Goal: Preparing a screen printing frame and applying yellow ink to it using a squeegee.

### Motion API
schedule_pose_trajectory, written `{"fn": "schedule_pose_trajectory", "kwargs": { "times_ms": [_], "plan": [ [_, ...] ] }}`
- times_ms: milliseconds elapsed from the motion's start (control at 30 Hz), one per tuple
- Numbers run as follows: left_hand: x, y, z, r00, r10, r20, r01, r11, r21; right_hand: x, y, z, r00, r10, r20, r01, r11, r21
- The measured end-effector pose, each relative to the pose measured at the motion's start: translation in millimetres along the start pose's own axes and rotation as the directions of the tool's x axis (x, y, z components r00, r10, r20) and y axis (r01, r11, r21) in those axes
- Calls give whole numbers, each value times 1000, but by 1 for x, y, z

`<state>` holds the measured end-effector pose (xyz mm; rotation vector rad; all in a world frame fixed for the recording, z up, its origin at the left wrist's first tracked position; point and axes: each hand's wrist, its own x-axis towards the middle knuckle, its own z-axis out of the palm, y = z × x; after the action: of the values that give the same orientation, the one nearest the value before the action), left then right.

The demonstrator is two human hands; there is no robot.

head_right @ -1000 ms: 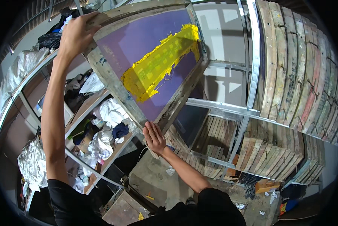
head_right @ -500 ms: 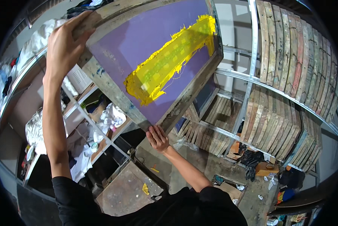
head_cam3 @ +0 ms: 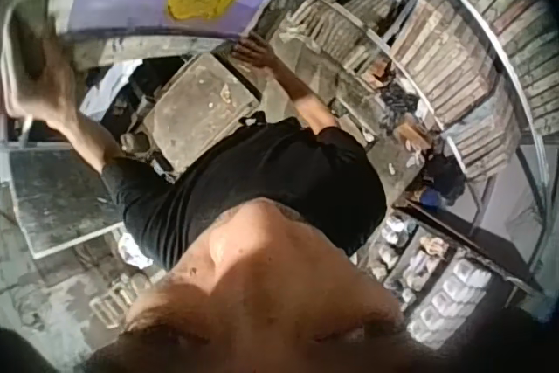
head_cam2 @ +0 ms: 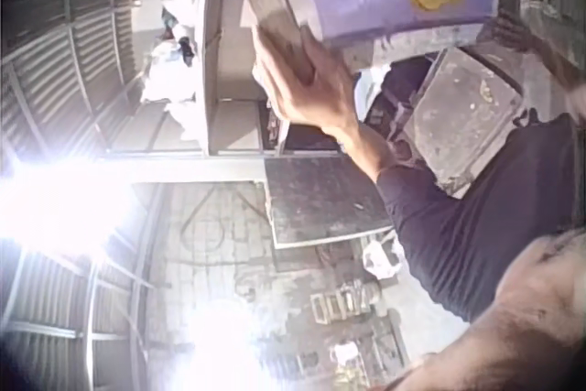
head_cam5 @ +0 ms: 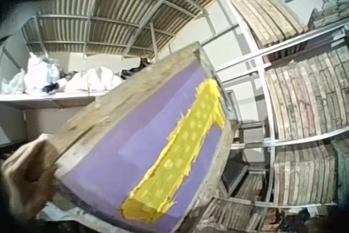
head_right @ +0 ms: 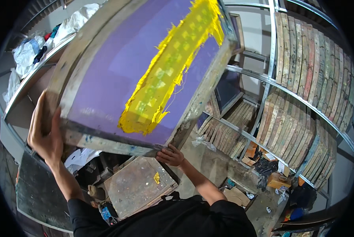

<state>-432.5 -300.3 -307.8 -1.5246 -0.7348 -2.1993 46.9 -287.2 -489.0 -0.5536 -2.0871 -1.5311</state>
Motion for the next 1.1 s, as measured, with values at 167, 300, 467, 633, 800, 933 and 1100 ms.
{"fn": "schedule_pose_trajectory", "kwargs": {
  "times_ms": [167, 300, 467, 633, 800, 933, 1100],
  "plan": [
    [-29, 65, -185, 934, -273, -228, 306, 945, 120, 76, -73, -81, 984, -178, -7, 178, 981, 75],
    [-62, 81, -314, 904, -239, -355, 329, 919, 219, 150, -107, -135, 934, -357, -3, 357, 933, 35],
    [-56, 98, -433, 877, -476, -68, 458, 870, -179, 228, -116, -175, 856, -514, -59, 517, 855, 42],
    [-64, 47, -424, 635, -770, 52, 772, 635, -25, 268, -40, -232, 693, -710, 127, 721, 683, -117],
    [58, 138, -226, 649, -749, -130, 734, 662, -149, 272, 195, -317, 846, -533, 21, 524, 823, -221],
    [-78, 386, -42, 475, -812, -340, 767, 571, -293, -2, 364, -420, 803, 534, 266, -561, 524, 642],
    [-228, 690, 93, 405, -859, -313, 856, 477, -200, -261, 481, -573, 852, 299, 429, -520, 567, 638]
  ]
}}
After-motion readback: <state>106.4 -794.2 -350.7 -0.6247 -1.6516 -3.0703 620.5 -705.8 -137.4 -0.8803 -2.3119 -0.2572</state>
